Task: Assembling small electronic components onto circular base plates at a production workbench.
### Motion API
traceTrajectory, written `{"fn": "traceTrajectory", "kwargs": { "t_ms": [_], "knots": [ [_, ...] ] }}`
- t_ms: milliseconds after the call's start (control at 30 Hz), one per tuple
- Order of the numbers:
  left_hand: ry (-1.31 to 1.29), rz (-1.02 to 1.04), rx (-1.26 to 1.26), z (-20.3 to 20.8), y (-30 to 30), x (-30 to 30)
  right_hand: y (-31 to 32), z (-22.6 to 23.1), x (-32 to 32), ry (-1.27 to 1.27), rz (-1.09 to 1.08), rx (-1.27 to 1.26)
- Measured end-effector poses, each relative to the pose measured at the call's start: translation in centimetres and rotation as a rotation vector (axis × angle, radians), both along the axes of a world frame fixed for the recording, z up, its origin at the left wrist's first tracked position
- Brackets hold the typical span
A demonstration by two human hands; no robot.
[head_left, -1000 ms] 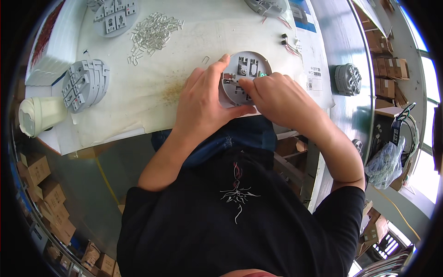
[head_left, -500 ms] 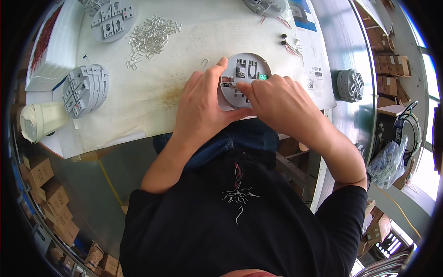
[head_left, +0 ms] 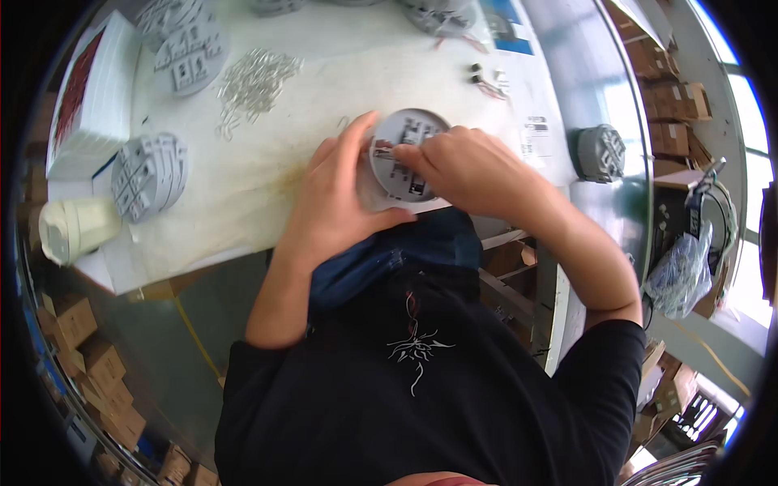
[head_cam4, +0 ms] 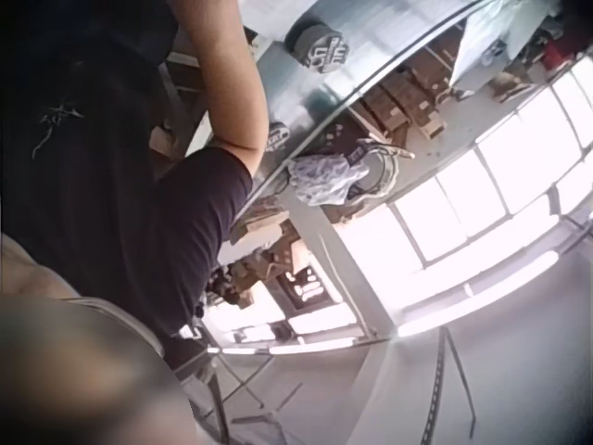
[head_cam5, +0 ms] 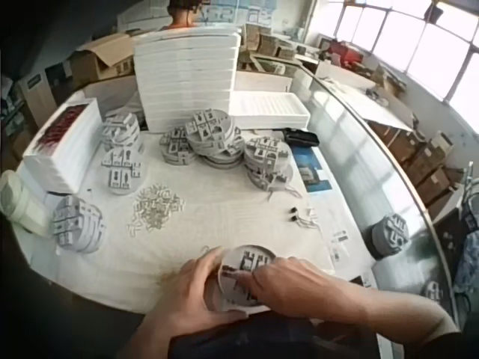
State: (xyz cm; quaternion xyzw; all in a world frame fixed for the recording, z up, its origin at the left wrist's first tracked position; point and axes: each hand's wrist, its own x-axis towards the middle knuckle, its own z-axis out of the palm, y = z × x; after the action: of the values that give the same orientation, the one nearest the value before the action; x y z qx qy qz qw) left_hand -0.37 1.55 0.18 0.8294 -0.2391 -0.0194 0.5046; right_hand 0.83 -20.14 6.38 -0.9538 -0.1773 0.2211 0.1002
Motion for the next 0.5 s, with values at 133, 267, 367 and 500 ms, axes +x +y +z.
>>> {"fn": "traceTrajectory", "kwargs": {
  "t_ms": [133,267,367,500],
  "knots": [
    [-0.005,-0.123,-0.009,-1.1,1.9,1.0,-1.8,-1.6,-2.7,-0.133,-0.089,0.531],
    [0.264,-0.139,-0.246,-0.9,1.7,1.7,-1.1,-3.9,-5.5,-0.543,0.002,0.513],
    [0.425,-0.139,-0.405,-1.6,1.2,1.8,-1.3,-4.3,-6.1,-0.727,0.009,0.468],
    [0.133,0.138,-0.344,-0.6,-1.8,0.6,-4.7,-1.0,-3.8,-0.950,-0.257,0.471]
  ]
}}
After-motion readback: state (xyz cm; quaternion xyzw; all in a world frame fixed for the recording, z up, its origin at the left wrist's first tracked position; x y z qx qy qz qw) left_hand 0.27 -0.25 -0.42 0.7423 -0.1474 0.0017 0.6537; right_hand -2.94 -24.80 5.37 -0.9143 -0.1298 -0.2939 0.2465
